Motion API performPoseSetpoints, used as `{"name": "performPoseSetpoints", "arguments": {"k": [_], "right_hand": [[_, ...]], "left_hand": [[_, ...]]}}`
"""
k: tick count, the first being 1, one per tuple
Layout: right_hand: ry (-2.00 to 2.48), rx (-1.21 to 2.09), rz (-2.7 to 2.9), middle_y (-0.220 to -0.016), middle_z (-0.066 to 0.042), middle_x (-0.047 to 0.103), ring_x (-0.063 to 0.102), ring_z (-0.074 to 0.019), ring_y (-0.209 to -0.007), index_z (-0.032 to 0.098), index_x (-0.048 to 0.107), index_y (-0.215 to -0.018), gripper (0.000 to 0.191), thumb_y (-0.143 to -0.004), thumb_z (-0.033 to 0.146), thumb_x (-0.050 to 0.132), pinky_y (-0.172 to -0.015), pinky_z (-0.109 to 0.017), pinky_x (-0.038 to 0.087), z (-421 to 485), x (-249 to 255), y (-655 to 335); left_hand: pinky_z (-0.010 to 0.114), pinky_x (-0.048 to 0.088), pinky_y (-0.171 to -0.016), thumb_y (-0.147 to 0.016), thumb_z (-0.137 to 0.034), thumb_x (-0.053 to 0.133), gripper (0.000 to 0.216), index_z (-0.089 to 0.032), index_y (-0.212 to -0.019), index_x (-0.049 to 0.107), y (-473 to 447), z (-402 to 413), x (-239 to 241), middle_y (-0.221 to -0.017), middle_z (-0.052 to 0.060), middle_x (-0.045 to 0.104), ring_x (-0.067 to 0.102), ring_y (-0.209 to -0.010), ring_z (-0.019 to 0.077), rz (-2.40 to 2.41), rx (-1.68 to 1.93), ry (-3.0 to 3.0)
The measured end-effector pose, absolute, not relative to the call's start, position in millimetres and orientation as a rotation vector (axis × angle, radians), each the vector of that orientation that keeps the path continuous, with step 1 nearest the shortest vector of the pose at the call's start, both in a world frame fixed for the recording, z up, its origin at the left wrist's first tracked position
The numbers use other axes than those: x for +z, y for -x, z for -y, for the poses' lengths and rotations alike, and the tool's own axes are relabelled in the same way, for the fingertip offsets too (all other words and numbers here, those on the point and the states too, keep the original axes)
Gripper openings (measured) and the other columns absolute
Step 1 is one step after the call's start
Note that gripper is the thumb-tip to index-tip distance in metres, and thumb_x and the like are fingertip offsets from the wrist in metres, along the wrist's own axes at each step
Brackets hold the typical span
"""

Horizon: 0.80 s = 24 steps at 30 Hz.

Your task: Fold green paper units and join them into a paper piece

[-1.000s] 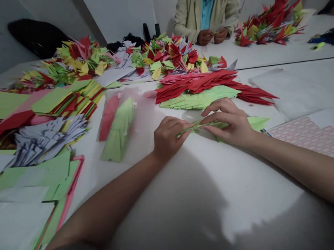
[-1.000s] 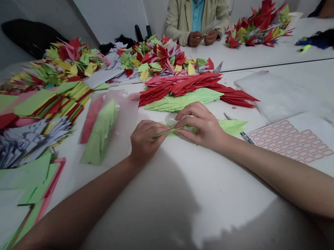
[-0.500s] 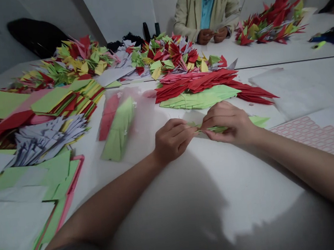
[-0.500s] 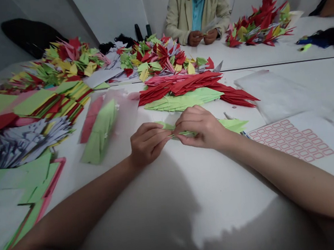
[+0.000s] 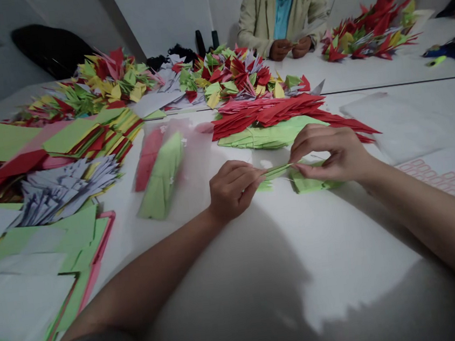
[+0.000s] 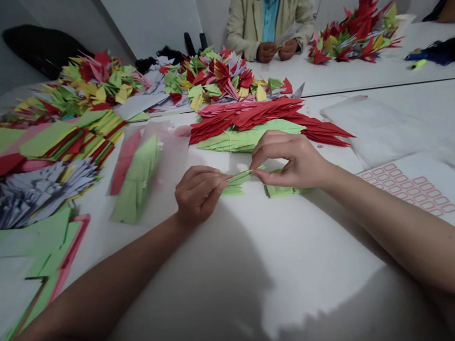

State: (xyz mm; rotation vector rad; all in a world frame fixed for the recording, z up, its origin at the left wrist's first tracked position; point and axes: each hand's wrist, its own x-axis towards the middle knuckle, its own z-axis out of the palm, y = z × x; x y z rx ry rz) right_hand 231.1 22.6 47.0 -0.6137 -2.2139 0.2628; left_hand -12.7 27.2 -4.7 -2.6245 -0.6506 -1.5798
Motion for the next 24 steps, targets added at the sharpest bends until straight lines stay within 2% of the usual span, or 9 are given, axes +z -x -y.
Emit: {"name": "performPoseSetpoints", "arguments": {"k": [10, 12, 15, 16, 20, 24], "right_hand": [[0.721, 0.345, 2.142, -0.076, -0.002, 0.067, 0.062, -0.0178, -0.073, 0.026, 0.068, -0.080, 0.004, -0.079, 0.030, 0.067, -0.067, -0.033, 0.051, -27, 48, -243], [0.729, 0.403, 2.115, -0.084, -0.003, 0.068, 0.063, -0.0189, -0.078, 0.025, 0.068, -0.087, 0.013, -0.078, 0.034, 0.068, -0.069, -0.033, 0.052, -28, 46, -243], [0.742, 0.468, 2.134, -0.099, -0.006, 0.068, 0.063, -0.0208, -0.088, 0.023, 0.064, -0.103, 0.036, -0.072, 0.038, 0.075, -0.072, -0.033, 0.053, -28, 42, -240], [0.740, 0.470, 2.159, -0.099, -0.007, 0.068, 0.062, -0.0206, -0.089, 0.023, 0.064, -0.104, 0.037, -0.072, 0.037, 0.075, -0.073, -0.033, 0.053, -27, 41, -238], [0.718, 0.434, 2.205, -0.084, -0.004, 0.068, 0.063, -0.0165, -0.079, 0.022, 0.066, -0.089, 0.010, -0.082, 0.030, 0.066, -0.069, -0.030, 0.052, -22, 40, -229], [0.728, 0.443, 2.125, -0.083, -0.004, 0.068, 0.064, -0.0166, -0.077, 0.022, 0.066, -0.086, 0.007, -0.082, 0.027, 0.066, -0.069, -0.031, 0.053, -18, 39, -226]], "left_hand": [[0.029, 0.053, -0.077, -0.083, -0.016, 0.061, 0.012, -0.020, -0.091, 0.069, 13, -28, -5, -0.082, 0.001, 0.073, 0.064, -0.081, 0.0141, 0.714, -1.647, 2.641], [0.030, 0.053, -0.076, -0.084, -0.017, 0.060, 0.010, -0.019, -0.089, 0.069, 13, -29, -5, -0.080, 0.001, 0.073, 0.064, -0.079, 0.0143, 0.739, -1.663, 2.633], [0.030, 0.052, -0.076, -0.084, -0.018, 0.060, 0.009, -0.019, -0.087, 0.069, 13, -29, -5, -0.079, 0.001, 0.072, 0.065, -0.078, 0.0139, 0.737, -1.702, 2.638], [0.029, 0.052, -0.077, -0.085, -0.018, 0.060, 0.008, -0.019, -0.086, 0.068, 13, -30, -5, -0.078, 0.001, 0.072, 0.065, -0.078, 0.0137, 0.724, -1.711, 2.646], [0.029, 0.051, -0.080, -0.083, -0.025, 0.064, 0.010, -0.020, -0.091, 0.068, 12, -29, -6, -0.082, 0.001, 0.072, 0.065, -0.080, 0.0139, 0.731, -1.649, 2.703], [0.023, 0.049, -0.071, -0.077, -0.033, 0.072, 0.021, -0.019, -0.092, 0.069, 11, -30, -13, -0.083, 0.002, 0.072, 0.065, -0.075, 0.0124, 0.891, -1.537, 2.755]]}}
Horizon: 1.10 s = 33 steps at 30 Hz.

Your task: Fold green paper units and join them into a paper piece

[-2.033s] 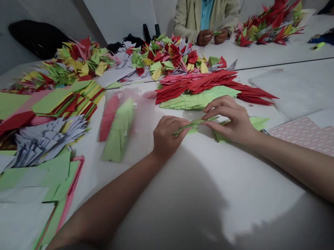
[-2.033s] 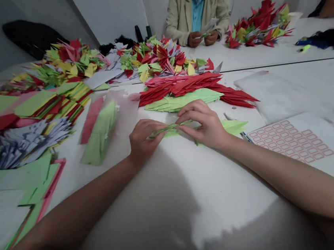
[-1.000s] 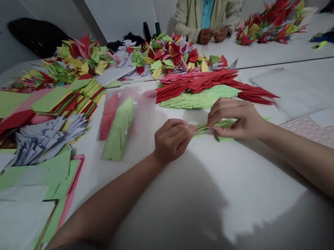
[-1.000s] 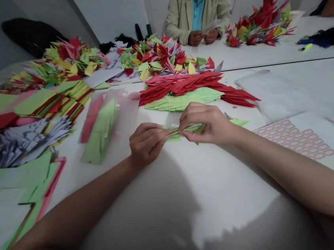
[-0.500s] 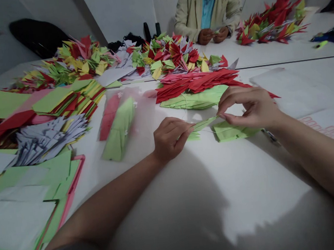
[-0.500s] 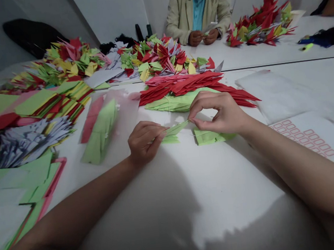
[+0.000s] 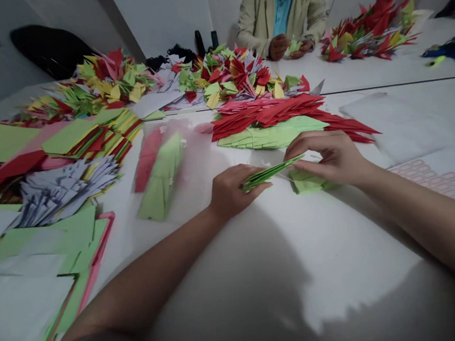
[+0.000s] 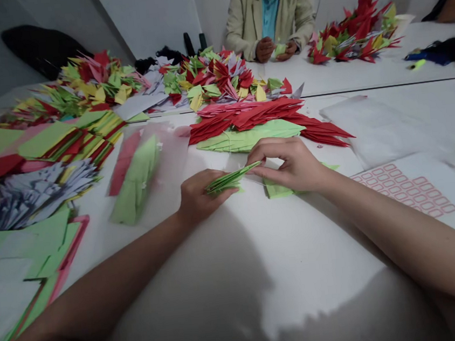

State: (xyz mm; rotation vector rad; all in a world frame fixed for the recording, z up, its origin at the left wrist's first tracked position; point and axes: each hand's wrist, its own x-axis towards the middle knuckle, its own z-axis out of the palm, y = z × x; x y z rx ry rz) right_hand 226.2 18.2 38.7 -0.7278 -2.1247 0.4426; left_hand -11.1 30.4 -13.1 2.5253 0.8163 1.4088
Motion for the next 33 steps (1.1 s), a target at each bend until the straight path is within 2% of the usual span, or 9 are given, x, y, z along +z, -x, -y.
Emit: {"name": "performPoseSetpoints", "arguments": {"k": [4, 6, 9, 13, 17, 22, 28, 30, 33], "right_hand": [[0.726, 0.670, 1.975, -0.087, -0.005, 0.068, 0.065, -0.0180, -0.078, 0.021, 0.062, -0.095, 0.021, -0.078, 0.031, 0.071, -0.068, -0.032, 0.055, -15, 36, -226], [0.715, 0.730, 1.911, -0.088, -0.005, 0.068, 0.065, -0.0182, -0.078, 0.021, 0.061, -0.095, 0.020, -0.081, 0.032, 0.068, -0.066, -0.031, 0.055, -13, 36, -226], [0.711, 0.670, 1.920, -0.085, -0.005, 0.068, 0.066, -0.0186, -0.077, 0.022, 0.062, -0.089, 0.012, -0.084, 0.032, 0.064, -0.067, -0.032, 0.055, -10, 37, -225], [0.693, 0.636, 1.960, -0.084, -0.006, 0.068, 0.066, -0.0199, -0.080, 0.022, 0.064, -0.088, 0.011, -0.087, 0.031, 0.058, -0.070, -0.034, 0.055, -10, 40, -225], [0.662, 0.501, 1.980, -0.081, -0.004, 0.067, 0.066, -0.0195, -0.079, 0.022, 0.065, -0.084, 0.006, -0.082, 0.028, 0.065, -0.068, -0.034, 0.054, -13, 39, -224], [0.663, 0.290, 2.102, -0.075, -0.003, 0.066, 0.062, -0.0158, -0.069, 0.022, 0.066, -0.087, 0.011, -0.078, 0.027, 0.070, -0.063, -0.030, 0.051, -15, 36, -221], [0.645, 0.356, 2.264, -0.096, -0.008, 0.068, 0.065, -0.0168, -0.087, 0.021, 0.065, -0.101, 0.016, -0.087, 0.029, 0.060, -0.077, -0.030, 0.054, -7, 28, -208], [0.640, 0.320, 2.304, -0.095, -0.008, 0.068, 0.064, -0.0170, -0.087, 0.021, 0.065, -0.099, 0.015, -0.089, 0.028, 0.056, -0.076, -0.031, 0.054, -5, 25, -205], [0.632, 0.191, 2.352, -0.091, -0.008, 0.069, 0.064, -0.0177, -0.083, 0.021, 0.065, -0.098, 0.016, -0.091, 0.027, 0.051, -0.074, -0.032, 0.052, -5, 22, -204]], "left_hand": [[0.019, 0.047, -0.063, -0.078, -0.026, 0.071, 0.011, -0.016, -0.083, 0.069, 10, -32, -18, -0.076, 0.002, 0.071, 0.064, -0.067, 0.0099, -0.844, 1.403, -2.439], [0.019, 0.047, -0.062, -0.077, -0.024, 0.071, 0.010, -0.015, -0.080, 0.069, 10, -32, -18, -0.073, 0.002, 0.070, 0.063, -0.065, 0.0093, -0.845, 1.412, -2.417], [0.019, 0.046, -0.060, -0.078, -0.024, 0.070, 0.009, -0.015, -0.074, 0.068, 9, -33, -16, -0.069, 0.001, 0.069, 0.061, -0.061, 0.0089, -0.845, 1.381, -2.383], [0.020, 0.047, -0.061, -0.078, -0.021, 0.067, 0.009, -0.016, -0.070, 0.067, 10, -33, -16, -0.067, 0.000, 0.068, 0.062, -0.063, 0.0097, -0.847, 1.342, -2.329], [0.020, 0.048, -0.063, -0.076, -0.015, 0.066, 0.004, -0.016, -0.072, 0.068, 12, -33, -16, -0.069, 0.000, 0.069, 0.063, -0.065, 0.0104, -0.852, 1.312, -2.325], [0.019, 0.049, -0.063, -0.075, -0.008, 0.060, 0.010, -0.015, -0.073, 0.066, 13, -32, -14, -0.074, 0.001, 0.070, 0.064, -0.066, 0.0104, -0.812, 1.308, -2.378], [0.020, 0.050, -0.058, -0.080, -0.010, 0.057, 0.015, -0.017, -0.068, 0.062, 15, -31, -19, -0.070, 0.001, 0.067, 0.063, -0.064, 0.0112, -0.650, 1.298, -2.441], [0.021, 0.051, -0.060, -0.081, -0.009, 0.055, 0.015, -0.017, -0.070, 0.062, 15, -30, -21, -0.072, 0.002, 0.067, 0.064, -0.066, 0.0121, -0.627, 1.283, -2.467], [0.022, 0.054, -0.070, -0.082, -0.011, 0.057, 0.010, -0.016, -0.083, 0.065, 14, -29, -20, -0.084, 0.004, 0.070, 0.067, -0.078, 0.0141, -0.624, 1.279, -2.470]]}}
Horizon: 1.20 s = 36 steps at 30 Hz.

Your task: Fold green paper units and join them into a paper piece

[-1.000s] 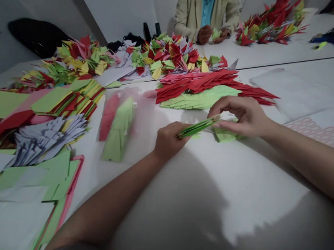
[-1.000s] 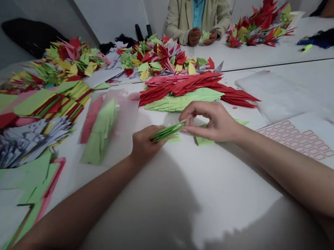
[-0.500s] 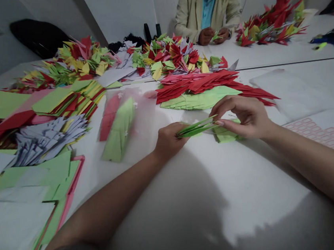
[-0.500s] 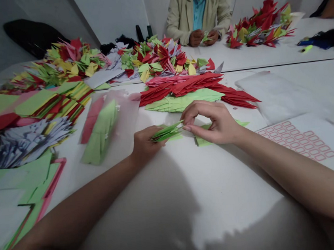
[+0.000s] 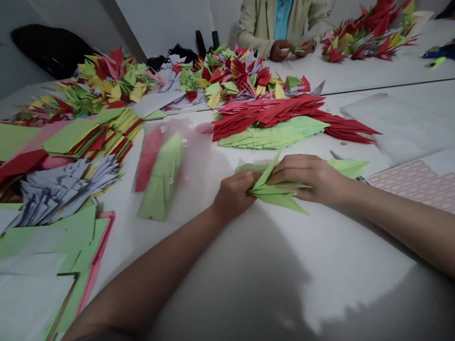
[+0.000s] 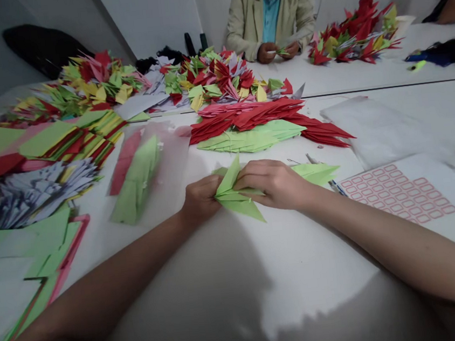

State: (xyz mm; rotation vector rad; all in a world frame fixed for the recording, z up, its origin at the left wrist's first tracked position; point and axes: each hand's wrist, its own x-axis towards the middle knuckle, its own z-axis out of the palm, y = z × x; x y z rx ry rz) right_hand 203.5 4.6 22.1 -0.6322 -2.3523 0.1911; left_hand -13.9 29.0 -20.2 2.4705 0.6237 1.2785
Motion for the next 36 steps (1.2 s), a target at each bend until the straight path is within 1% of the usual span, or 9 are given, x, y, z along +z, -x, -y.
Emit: {"name": "performPoseSetpoints", "arguments": {"k": [2, 4, 7, 11, 14, 18, 24, 29, 36], "right_hand": [[0.637, 0.103, 2.362, -0.090, -0.008, 0.069, 0.063, -0.0184, -0.083, 0.021, 0.065, -0.098, 0.017, -0.091, 0.027, 0.051, -0.075, -0.034, 0.051, -6, 22, -206], [0.633, 0.029, 2.358, -0.089, -0.009, 0.069, 0.062, -0.0194, -0.082, 0.020, 0.065, -0.098, 0.017, -0.090, 0.027, 0.053, -0.074, -0.035, 0.050, -7, 22, -208], [0.615, 0.007, 2.340, -0.088, -0.008, 0.070, 0.062, -0.0196, -0.081, 0.020, 0.066, -0.098, 0.016, -0.088, 0.026, 0.056, -0.072, -0.036, 0.050, -8, 20, -209], [0.550, 0.132, 2.297, -0.090, -0.007, 0.070, 0.063, -0.0181, -0.085, 0.021, 0.066, -0.101, 0.016, -0.087, 0.023, 0.057, -0.075, -0.035, 0.051, -6, 15, -203], [0.534, 0.196, 2.273, -0.090, -0.006, 0.069, 0.063, -0.0172, -0.084, 0.021, 0.066, -0.100, 0.016, -0.085, 0.022, 0.060, -0.075, -0.034, 0.052, -6, 11, -200], [0.536, 0.207, 2.243, -0.086, -0.005, 0.068, 0.063, -0.0169, -0.081, 0.021, 0.066, -0.099, 0.017, -0.082, 0.022, 0.063, -0.073, -0.034, 0.052, -5, 10, -198], [0.577, 0.348, 2.281, -0.080, -0.005, 0.066, 0.060, -0.0162, -0.077, 0.018, 0.064, -0.090, 0.009, -0.081, 0.019, 0.063, -0.072, -0.032, 0.050, -3, 14, -196], [0.622, 0.443, 2.204, -0.076, -0.004, 0.064, 0.057, -0.0144, -0.071, 0.019, 0.062, -0.082, 0.004, -0.078, 0.018, 0.064, -0.065, -0.028, 0.048, -4, 20, -197], [0.748, 0.549, 2.132, -0.077, -0.004, 0.064, 0.057, -0.0134, -0.069, 0.018, 0.063, -0.079, 0.006, -0.076, 0.022, 0.067, -0.063, -0.027, 0.047, -11, 25, -209]], "left_hand": [[0.023, 0.054, -0.077, -0.082, -0.012, 0.057, 0.014, -0.016, -0.092, 0.065, 13, -29, -19, -0.092, 0.006, 0.071, 0.067, -0.086, 0.0148, -0.623, 1.321, -2.463], [0.023, 0.054, -0.080, -0.082, -0.010, 0.056, 0.015, -0.016, -0.092, 0.066, 13, -29, -17, -0.095, 0.006, 0.071, 0.067, -0.089, 0.0144, -0.621, 1.371, -2.464], [0.020, 0.054, -0.076, -0.081, -0.010, 0.057, 0.012, -0.016, -0.085, 0.067, 13, -29, -15, -0.092, 0.004, 0.073, 0.068, -0.084, 0.0128, -0.619, 1.402, -2.470], [0.016, 0.052, -0.066, -0.081, -0.011, 0.060, 0.012, -0.017, -0.072, 0.065, 14, -28, -17, -0.081, 0.002, 0.072, 0.067, -0.072, 0.0100, -0.628, 1.367, -2.543], [0.015, 0.047, -0.060, -0.082, -0.012, 0.056, 0.020, -0.016, -0.063, 0.059, 14, -29, -19, -0.072, 0.001, 0.068, 0.062, -0.064, 0.0078, -0.610, 1.313, -2.624], [0.018, 0.041, -0.054, -0.085, -0.018, 0.051, 0.024, -0.016, -0.061, 0.054, 16, -31, -21, -0.061, -0.001, 0.058, 0.054, -0.057, 0.0084, -0.590, 1.189, -2.750], [0.020, 0.037, -0.053, -0.088, -0.022, 0.045, 0.027, -0.016, -0.063, 0.054, 17, -31, -21, -0.060, -0.001, 0.051, 0.047, -0.056, 0.0095, -0.505, 0.985, -2.734], [0.019, 0.029, -0.048, -0.087, -0.021, 0.048, 0.033, -0.015, -0.055, 0.044, 13, -30, -17, -0.054, -0.004, 0.039, 0.037, -0.049, 0.0063, -0.488, 0.987, -2.472], [0.019, 0.029, -0.049, -0.086, -0.021, 0.056, 0.036, -0.014, -0.053, 0.043, 12, -33, -14, -0.053, -0.005, 0.037, 0.035, -0.050, 0.0050, -0.456, 1.063, -2.306]]}}
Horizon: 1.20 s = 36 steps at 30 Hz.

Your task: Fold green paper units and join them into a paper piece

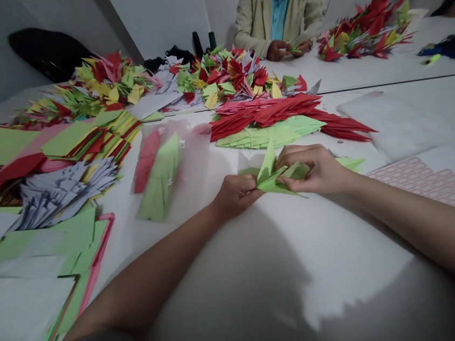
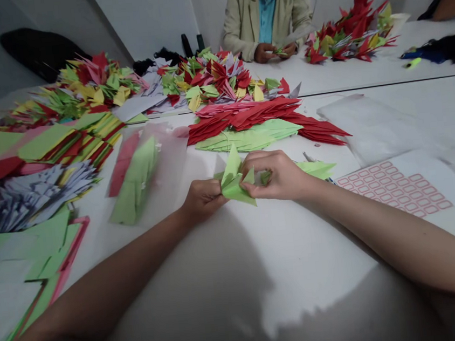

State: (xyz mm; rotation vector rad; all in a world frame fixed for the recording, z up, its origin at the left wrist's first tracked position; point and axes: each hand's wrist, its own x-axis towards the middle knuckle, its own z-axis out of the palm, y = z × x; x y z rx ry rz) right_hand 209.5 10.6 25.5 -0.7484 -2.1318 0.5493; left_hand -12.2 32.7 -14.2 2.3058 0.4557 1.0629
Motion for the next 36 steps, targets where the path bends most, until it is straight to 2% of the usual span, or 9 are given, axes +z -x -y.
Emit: {"name": "performPoseSetpoints", "arguments": {"k": [6, 13, 19, 25, 30, 36], "right_hand": [[0.817, 0.630, 2.131, -0.080, -0.004, 0.065, 0.059, -0.0128, -0.070, 0.017, 0.064, -0.082, 0.008, -0.079, 0.024, 0.066, -0.065, -0.026, 0.048, -7, 23, -205], [0.825, 0.610, 2.077, -0.078, -0.004, 0.065, 0.059, -0.0122, -0.068, 0.016, 0.064, -0.077, 0.007, -0.077, 0.021, 0.068, -0.063, -0.024, 0.047, -3, 24, -200], [0.820, 0.628, 2.073, -0.077, -0.003, 0.066, 0.059, -0.0122, -0.066, 0.017, 0.064, -0.074, 0.011, -0.075, 0.025, 0.072, -0.061, -0.025, 0.047, -8, 27, -209], [0.755, 0.629, 2.130, -0.078, -0.003, 0.067, 0.062, -0.0146, -0.070, 0.020, 0.066, -0.076, 0.011, -0.076, 0.029, 0.072, -0.064, -0.027, 0.049, -12, 35, -218], [0.727, 0.619, 2.101, -0.076, -0.002, 0.068, 0.062, -0.0155, -0.070, 0.022, 0.068, -0.077, 0.007, -0.076, 0.028, 0.071, -0.063, -0.029, 0.050, -15, 41, -225], [0.734, 0.682, 2.047, -0.080, -0.003, 0.068, 0.062, -0.0158, -0.071, 0.022, 0.068, -0.079, 0.005, -0.082, 0.025, 0.064, -0.064, -0.030, 0.050, -17, 37, -226]], "left_hand": [[0.018, 0.029, -0.048, -0.086, -0.026, 0.058, 0.038, -0.013, -0.052, 0.047, 13, -33, -17, -0.051, -0.004, 0.039, 0.037, -0.049, 0.0049, -0.512, 1.079, -2.312], [0.019, 0.030, -0.047, -0.088, -0.037, 0.056, 0.043, -0.014, -0.052, 0.053, 12, -31, -14, -0.050, -0.003, 0.041, 0.038, -0.047, 0.0053, -0.517, 1.021, -2.362], [0.018, 0.037, -0.050, -0.085, -0.035, 0.062, 0.031, -0.015, -0.062, 0.067, 10, -27, -12, -0.053, -0.002, 0.053, 0.047, -0.050, 0.0064, -0.576, 0.949, -2.316], [0.017, 0.036, -0.046, -0.086, -0.032, 0.061, 0.026, -0.016, -0.070, 0.073, 11, -26, -13, -0.050, -0.002, 0.053, 0.046, -0.047, 0.0056, -0.568, 0.936, -2.322], [0.017, 0.040, -0.049, -0.087, -0.036, 0.059, 0.031, -0.017, -0.066, 0.072, 11, -29, -14, -0.055, 0.000, 0.061, 0.055, -0.050, 0.0071, -0.563, 0.886, -2.323], [0.018, 0.039, -0.048, -0.087, -0.035, 0.059, 0.032, -0.016, -0.062, 0.068, 10, -29, -16, -0.054, -0.001, 0.060, 0.053, -0.050, 0.0068, -0.567, 0.895, -2.313]]}}
